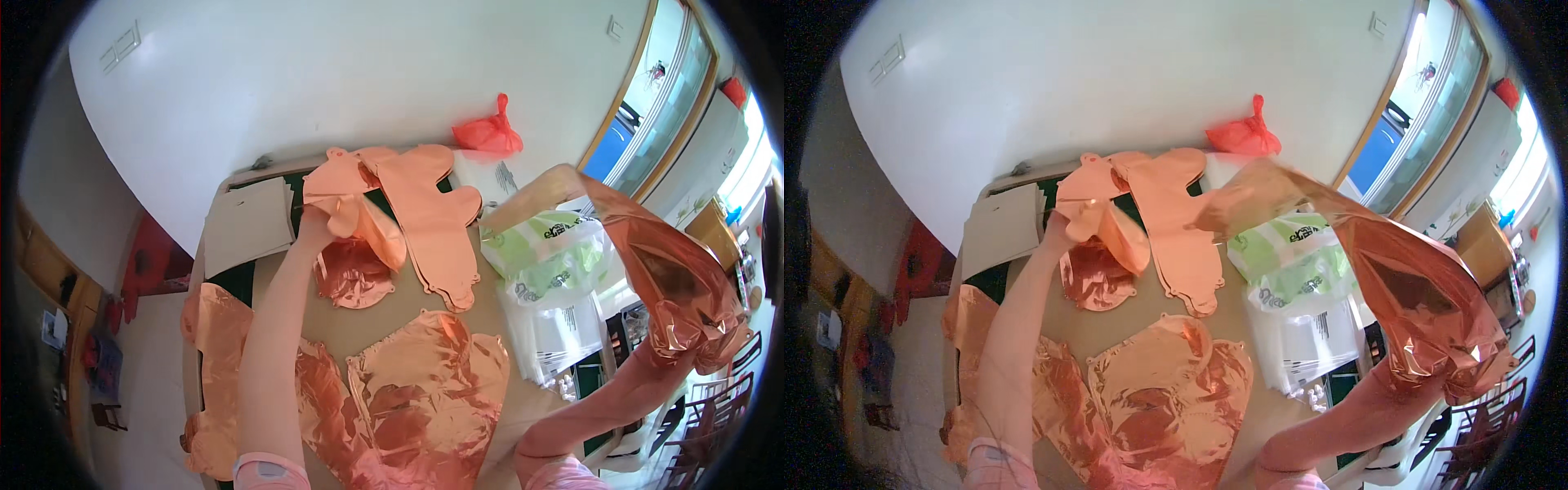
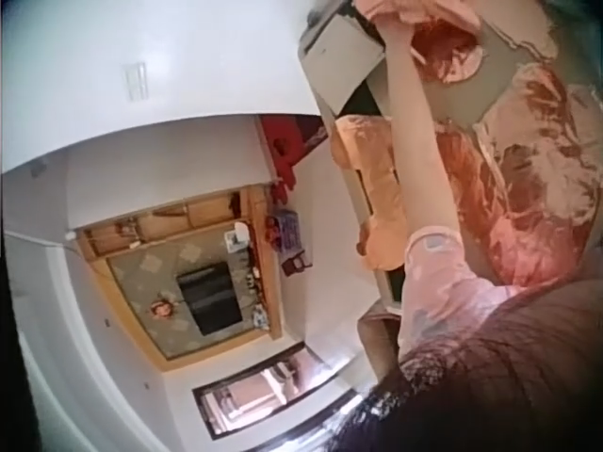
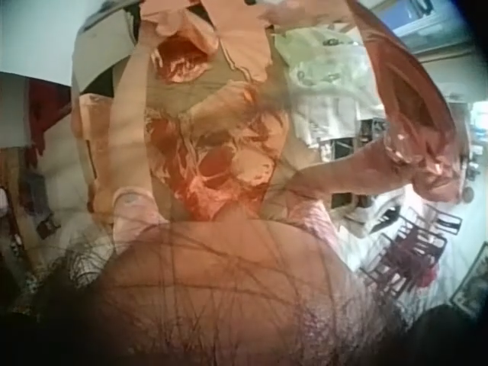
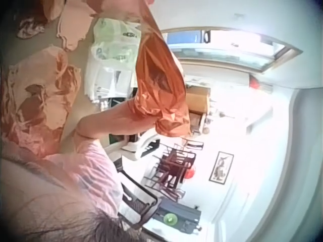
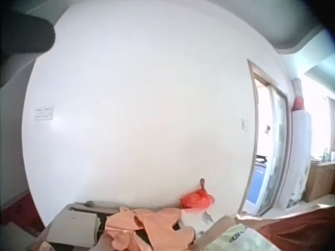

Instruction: Folding a foil balloon and placing it into a plastic sleeve with a backing card.

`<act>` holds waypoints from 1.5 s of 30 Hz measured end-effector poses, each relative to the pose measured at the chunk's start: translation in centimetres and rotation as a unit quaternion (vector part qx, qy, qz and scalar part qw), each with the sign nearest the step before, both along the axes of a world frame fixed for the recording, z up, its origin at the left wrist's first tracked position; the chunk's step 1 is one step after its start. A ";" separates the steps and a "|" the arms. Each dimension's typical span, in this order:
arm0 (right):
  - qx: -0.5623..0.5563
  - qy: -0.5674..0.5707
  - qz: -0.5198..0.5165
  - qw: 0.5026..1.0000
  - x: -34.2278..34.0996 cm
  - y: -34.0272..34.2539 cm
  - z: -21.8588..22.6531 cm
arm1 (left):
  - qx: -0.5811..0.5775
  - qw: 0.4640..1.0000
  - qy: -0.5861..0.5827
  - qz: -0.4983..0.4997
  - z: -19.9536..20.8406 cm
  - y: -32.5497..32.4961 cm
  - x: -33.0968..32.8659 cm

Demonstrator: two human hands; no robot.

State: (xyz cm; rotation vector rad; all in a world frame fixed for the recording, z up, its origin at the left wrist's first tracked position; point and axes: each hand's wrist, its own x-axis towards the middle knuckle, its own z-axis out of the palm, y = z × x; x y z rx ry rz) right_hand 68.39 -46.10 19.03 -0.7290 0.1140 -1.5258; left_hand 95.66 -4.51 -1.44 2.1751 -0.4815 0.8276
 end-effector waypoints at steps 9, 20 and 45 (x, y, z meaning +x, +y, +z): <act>-0.123 -0.081 0.178 0.973 -1.1 -3.1 -2.5 | -0.187 0.971 0.148 0.016 -0.8 -5.0 3.6; 0.104 0.125 -0.075 0.984 0.2 3.3 0.0 | -0.225 0.914 0.320 -0.103 6.3 -6.5 -4.2; -0.374 0.158 0.442 0.800 -14.9 2.7 13.9 | -0.264 0.927 0.167 -0.209 29.9 -14.0 -43.3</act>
